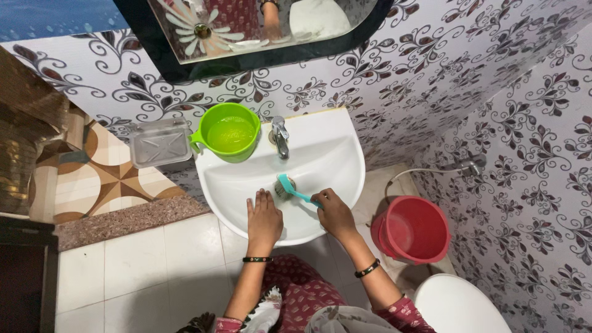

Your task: The person scrubs the interior of a white bathroom sink using a blue brush. They repeatedly scrub the basin and faucet area while water runs from the tap, rinsing the surface throughout the process.

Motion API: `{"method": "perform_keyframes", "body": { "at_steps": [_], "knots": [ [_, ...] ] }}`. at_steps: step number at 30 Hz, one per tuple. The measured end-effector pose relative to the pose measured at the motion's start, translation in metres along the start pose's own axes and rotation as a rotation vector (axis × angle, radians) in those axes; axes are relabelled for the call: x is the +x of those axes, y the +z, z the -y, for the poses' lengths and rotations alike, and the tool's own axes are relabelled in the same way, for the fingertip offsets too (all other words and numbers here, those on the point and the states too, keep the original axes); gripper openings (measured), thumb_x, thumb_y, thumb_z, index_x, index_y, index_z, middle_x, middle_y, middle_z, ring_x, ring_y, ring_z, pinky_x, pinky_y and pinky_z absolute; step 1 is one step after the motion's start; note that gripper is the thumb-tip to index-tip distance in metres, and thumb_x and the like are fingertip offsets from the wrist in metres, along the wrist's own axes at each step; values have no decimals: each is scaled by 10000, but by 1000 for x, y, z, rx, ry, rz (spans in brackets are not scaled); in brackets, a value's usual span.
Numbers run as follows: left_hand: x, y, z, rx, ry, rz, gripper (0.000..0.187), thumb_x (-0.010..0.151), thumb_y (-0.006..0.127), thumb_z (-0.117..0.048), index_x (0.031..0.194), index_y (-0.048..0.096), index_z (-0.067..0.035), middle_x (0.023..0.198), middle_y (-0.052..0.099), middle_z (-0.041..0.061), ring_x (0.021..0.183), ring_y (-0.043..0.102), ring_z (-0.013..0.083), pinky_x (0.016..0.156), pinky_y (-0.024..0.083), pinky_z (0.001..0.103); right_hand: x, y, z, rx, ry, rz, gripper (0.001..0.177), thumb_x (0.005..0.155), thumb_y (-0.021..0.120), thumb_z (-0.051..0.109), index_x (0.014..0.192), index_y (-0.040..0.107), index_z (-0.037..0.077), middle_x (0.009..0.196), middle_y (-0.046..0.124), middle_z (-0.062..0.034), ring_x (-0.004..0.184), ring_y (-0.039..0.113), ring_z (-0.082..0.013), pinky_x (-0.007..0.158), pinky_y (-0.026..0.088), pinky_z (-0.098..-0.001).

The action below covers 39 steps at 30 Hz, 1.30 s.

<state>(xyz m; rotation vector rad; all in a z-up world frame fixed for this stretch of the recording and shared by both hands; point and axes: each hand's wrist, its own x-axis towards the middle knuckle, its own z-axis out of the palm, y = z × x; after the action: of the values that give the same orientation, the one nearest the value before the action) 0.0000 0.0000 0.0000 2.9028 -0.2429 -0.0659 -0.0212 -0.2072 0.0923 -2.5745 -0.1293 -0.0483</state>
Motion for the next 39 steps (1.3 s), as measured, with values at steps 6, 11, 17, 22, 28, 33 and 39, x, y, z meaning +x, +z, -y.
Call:
{"method": "perform_keyframes", "body": {
  "at_steps": [6, 11, 17, 22, 28, 33, 39],
  "knots": [
    [-2, 1, 0, -31, 4, -68, 602, 976, 419, -227, 1499, 370, 68, 1595, 365, 218, 1518, 290, 297, 1246, 143, 517, 0, -3, 2, 19, -17, -13, 248, 870, 631, 38, 1091, 707, 120, 1090, 617, -44, 885, 695, -268, 766, 565, -417],
    [-1, 4, 1, -47, 9, -89, 605, 971, 421, -221, 1497, 379, 75, 1588, 375, 227, 1512, 297, 301, 1241, 146, 522, 0, -1, 1, 19, -27, -30, 243, 867, 626, 39, 1079, 710, 121, 1088, 621, -46, 880, 698, -267, 767, 570, -415],
    [0, 4, 0, -70, -1, -80, 600, 971, 420, -219, 1495, 378, 71, 1590, 371, 225, 1512, 298, 301, 1241, 144, 524, 0, -3, 3, 16, -26, -39, 256, 853, 623, 29, 1073, 717, 122, 1077, 629, -47, 875, 697, -269, 762, 566, -420],
    [-1, 2, 1, -57, 7, -80, 607, 975, 420, -226, 1499, 372, 77, 1592, 365, 229, 1513, 296, 301, 1243, 143, 524, 0, -3, 4, 21, -20, -38, 248, 860, 619, 28, 1068, 717, 119, 1078, 633, -46, 862, 702, -263, 763, 570, -413],
    [-1, 2, 0, -50, 10, -66, 608, 977, 416, -229, 1502, 365, 72, 1594, 362, 225, 1513, 291, 300, 1241, 140, 526, 1, -4, 5, 22, -7, -29, 246, 863, 621, 30, 1069, 720, 121, 1080, 638, -41, 869, 702, -255, 768, 574, -405],
    [-1, 5, 1, -49, 9, -73, 616, 973, 418, -232, 1504, 362, 74, 1592, 360, 229, 1504, 290, 305, 1231, 142, 522, 2, -6, 7, 27, 23, 7, 241, 874, 622, 33, 1082, 712, 114, 1093, 630, -44, 888, 703, -249, 781, 573, -401],
    [-2, 9, 1, -8, -5, -67, 620, 966, 427, -242, 1504, 370, 63, 1596, 363, 218, 1509, 297, 294, 1237, 147, 520, 1, -7, 5, 53, 8, -5, 266, 857, 631, 27, 1107, 695, 93, 1096, 635, -55, 937, 686, -280, 791, 563, -413]
  ]
}}
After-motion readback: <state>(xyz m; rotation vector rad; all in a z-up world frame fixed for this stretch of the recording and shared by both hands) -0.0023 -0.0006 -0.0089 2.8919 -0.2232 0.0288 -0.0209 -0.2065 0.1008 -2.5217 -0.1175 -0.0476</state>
